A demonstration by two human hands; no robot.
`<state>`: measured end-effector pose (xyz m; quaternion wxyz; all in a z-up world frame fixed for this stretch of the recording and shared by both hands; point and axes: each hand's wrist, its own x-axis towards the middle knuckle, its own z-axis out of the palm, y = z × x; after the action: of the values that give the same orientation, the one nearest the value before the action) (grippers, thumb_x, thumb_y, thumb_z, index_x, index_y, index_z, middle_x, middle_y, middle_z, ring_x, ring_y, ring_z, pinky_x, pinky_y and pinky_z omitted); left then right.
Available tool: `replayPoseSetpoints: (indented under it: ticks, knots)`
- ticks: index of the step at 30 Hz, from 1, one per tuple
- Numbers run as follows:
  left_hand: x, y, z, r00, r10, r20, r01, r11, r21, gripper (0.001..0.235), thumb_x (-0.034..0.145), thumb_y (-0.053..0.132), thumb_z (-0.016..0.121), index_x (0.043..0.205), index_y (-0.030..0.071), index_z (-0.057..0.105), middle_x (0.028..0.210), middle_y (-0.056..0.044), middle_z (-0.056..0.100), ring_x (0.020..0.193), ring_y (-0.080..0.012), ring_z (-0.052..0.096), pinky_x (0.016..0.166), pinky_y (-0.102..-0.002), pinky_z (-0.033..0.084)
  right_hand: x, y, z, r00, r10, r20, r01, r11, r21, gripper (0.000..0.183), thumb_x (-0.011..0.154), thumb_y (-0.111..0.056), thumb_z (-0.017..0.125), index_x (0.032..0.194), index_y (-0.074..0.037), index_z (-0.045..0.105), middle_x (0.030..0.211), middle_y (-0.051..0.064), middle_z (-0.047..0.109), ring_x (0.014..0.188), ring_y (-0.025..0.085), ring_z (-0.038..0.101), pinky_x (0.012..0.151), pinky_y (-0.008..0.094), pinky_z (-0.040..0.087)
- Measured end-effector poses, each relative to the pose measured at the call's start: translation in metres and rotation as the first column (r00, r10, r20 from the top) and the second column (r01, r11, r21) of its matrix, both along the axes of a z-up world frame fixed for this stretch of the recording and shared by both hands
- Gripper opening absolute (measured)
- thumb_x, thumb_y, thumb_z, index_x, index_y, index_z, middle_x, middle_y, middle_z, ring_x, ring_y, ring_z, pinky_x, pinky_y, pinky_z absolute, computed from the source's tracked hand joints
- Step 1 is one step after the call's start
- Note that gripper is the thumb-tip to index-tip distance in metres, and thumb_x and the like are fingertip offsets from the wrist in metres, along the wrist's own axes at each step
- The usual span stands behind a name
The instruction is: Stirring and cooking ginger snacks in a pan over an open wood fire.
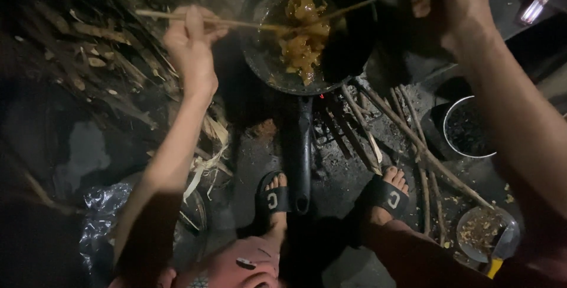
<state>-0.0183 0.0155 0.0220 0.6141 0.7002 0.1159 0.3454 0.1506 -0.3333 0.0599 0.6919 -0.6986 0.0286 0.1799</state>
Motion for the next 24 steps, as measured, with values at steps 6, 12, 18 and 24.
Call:
replayPoseSetpoints:
  ticks: [6,12,18,24]
  knots:
    - [0.012,-0.021,-0.026,0.952,0.051,-0.303,-0.076,0.994,-0.073,0.024,0.105,0.016,0.050,0.094,0.003,0.066,0.088,-0.010,0.072,0.072,-0.0183,0.077,0.066,-0.023,0.073,0.027,-0.005,-0.076,0.974,-0.061,-0.218,0.039,0.994,-0.104,0.021,0.104,-0.037,0.046,0.091,-0.022,0.051,0.071,-0.003,0.051,0.053,0.011,0.045,0.045,0.025,0.037]
    - [0.011,-0.018,-0.019,0.997,-0.002,0.077,0.019,0.975,-0.223,0.021,0.101,0.027,0.060,0.092,0.009,0.066,0.091,-0.006,0.070,0.082,-0.0200,0.074,0.078,-0.037,0.070,-0.015,0.015,-0.016,0.988,-0.070,-0.141,0.065,0.997,-0.036,0.025,0.104,-0.021,0.041,0.097,-0.017,0.064,0.085,-0.002,0.069,0.071,0.006,0.065,0.052,0.016,0.044]
    - [0.007,-0.001,-0.017,0.984,0.158,-0.080,-0.141,0.972,0.185,0.025,0.106,0.012,0.044,0.095,0.005,0.065,0.088,-0.008,0.071,0.077,-0.0193,0.076,0.070,-0.029,0.075,0.047,-0.021,-0.090,0.979,-0.108,0.174,0.115,0.993,-0.029,0.014,0.109,-0.021,0.057,0.104,-0.008,0.060,0.074,0.007,0.069,0.054,0.012,0.068,0.040,0.022,0.051]
    - [0.019,-0.027,-0.040,0.986,0.092,-0.137,-0.117,0.976,-0.181,0.025,0.103,0.022,0.053,0.094,0.005,0.069,0.093,-0.010,0.071,0.081,-0.0206,0.077,0.076,-0.032,0.074,0.020,0.003,-0.101,0.996,-0.027,0.084,0.017,0.993,0.115,0.029,0.106,-0.009,0.059,0.079,-0.014,0.052,0.064,0.002,0.046,0.045,0.015,0.042,0.042,0.031,0.031]
